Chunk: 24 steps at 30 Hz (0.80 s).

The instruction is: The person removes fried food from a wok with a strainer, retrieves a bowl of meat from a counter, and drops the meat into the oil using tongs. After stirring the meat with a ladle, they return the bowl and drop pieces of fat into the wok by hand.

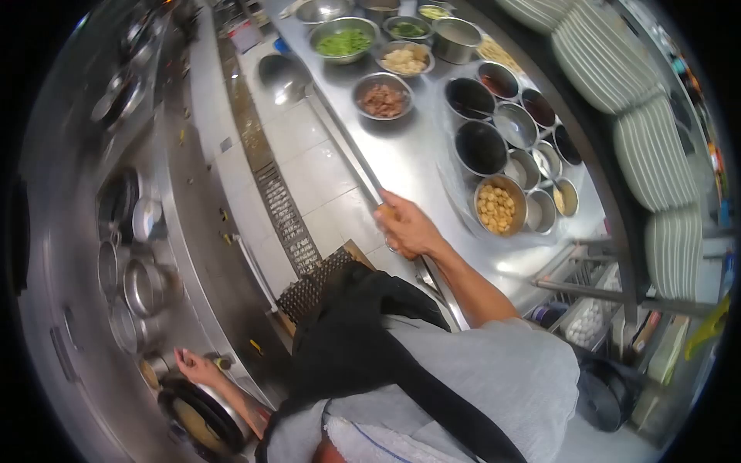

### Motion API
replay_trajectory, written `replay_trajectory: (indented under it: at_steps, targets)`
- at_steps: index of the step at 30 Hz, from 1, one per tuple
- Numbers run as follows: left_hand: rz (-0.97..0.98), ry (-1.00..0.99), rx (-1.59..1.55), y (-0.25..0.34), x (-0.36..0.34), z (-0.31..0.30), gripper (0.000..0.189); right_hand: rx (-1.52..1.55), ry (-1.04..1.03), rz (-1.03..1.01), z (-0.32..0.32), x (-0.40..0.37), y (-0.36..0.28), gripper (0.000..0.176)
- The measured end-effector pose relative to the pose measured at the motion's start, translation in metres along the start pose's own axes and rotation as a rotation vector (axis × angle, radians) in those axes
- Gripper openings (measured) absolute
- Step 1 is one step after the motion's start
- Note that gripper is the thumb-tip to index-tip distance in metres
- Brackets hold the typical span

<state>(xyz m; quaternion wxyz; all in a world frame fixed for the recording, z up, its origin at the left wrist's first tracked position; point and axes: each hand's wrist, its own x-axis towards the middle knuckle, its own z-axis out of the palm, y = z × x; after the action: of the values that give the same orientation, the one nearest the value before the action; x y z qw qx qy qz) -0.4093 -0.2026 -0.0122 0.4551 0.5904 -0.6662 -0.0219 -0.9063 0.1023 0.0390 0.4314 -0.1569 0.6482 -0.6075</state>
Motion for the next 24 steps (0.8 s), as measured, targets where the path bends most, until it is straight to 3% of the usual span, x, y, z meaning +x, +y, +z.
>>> replay_trajectory:
  at_steps: [1, 2, 3, 4, 5, 6, 7, 8, 9, 10, 11, 13, 17, 19, 20, 22, 23, 24]
  targets:
    - [0.06, 0.007, -0.054, 0.007, -0.005, -0.013, 0.032, 0.083, -0.164, 0.074, 0.015, 0.008, 0.0, 0.061]
    - [-0.13, -0.047, -0.121, 0.012, -0.017, -0.021, 0.035, 0.029, -0.36, 0.048, 0.035, 0.016, -0.003, 0.055]
    - [-0.107, -0.037, 0.063, 0.009, -0.026, -0.029, 0.036, -0.128, -0.418, 0.074, 0.06, 0.02, -0.002, 0.042]
    - [-0.309, -0.118, -0.148, 0.004, -0.032, -0.036, 0.038, -0.173, -0.515, 0.114, 0.086, 0.024, 0.003, 0.038]
    - [-0.357, -0.046, -0.382, 0.028, -0.04, -0.046, 0.036, -0.232, -0.644, 0.156, 0.113, 0.033, 0.009, 0.034]
    - [0.0, 0.001, 0.023, 0.02, -0.048, -0.062, 0.037, -0.347, -0.725, 0.153, 0.141, 0.041, 0.018, 0.032]
    - [0.113, 0.129, -0.019, -0.012, -0.065, -0.064, 0.034, -0.459, -0.792, 0.138, 0.173, 0.045, 0.027, 0.03]
    - [-0.422, 0.066, -0.175, 0.018, -0.075, -0.082, 0.03, -0.626, -0.872, 0.024, 0.212, 0.049, 0.032, 0.028]
    - [-0.395, 0.047, -0.087, 0.022, -0.083, -0.096, 0.028, -0.768, -0.912, -0.112, 0.244, 0.049, 0.036, 0.027]
    - [-0.487, 0.037, -0.11, 0.018, -0.106, -0.105, 0.027, -0.926, -0.978, -0.383, 0.273, 0.058, 0.055, 0.031]
    - [-0.558, 0.013, -0.159, 0.014, -0.122, -0.107, 0.027, -0.946, -0.983, -0.561, 0.301, 0.058, 0.07, 0.032]
    - [-0.597, 0.005, -0.144, 0.027, -0.15, -0.123, 0.022, -1.126, -1.049, -0.733, 0.359, 0.051, 0.086, 0.032]
    - [-0.697, 0.027, 0.011, 0.001, -0.229, -0.16, 0.024, -1.205, -1.123, -0.836, 0.441, 0.044, 0.151, 0.03]
    - [-0.855, 0.203, -0.031, -0.019, -0.261, -0.187, 0.03, -1.205, -1.017, -0.957, 0.469, 0.044, 0.193, 0.029]
    - [-0.865, 0.194, -0.043, -0.029, -0.275, -0.199, 0.03, -1.266, -0.968, -0.96, 0.48, 0.044, 0.208, 0.029]
    - [-1.039, 0.044, 0.015, -0.056, -0.301, -0.215, 0.035, -1.31, -0.924, -0.953, 0.506, 0.058, 0.245, 0.035]
    - [-1.069, 0.037, 0.003, -0.071, -0.317, -0.213, 0.035, -1.339, -0.9, -0.94, 0.511, 0.058, 0.263, 0.041]
    - [-1.008, -0.127, 0.076, -0.091, -0.33, -0.212, 0.035, -1.416, -0.902, -0.902, 0.519, 0.049, 0.265, 0.051]
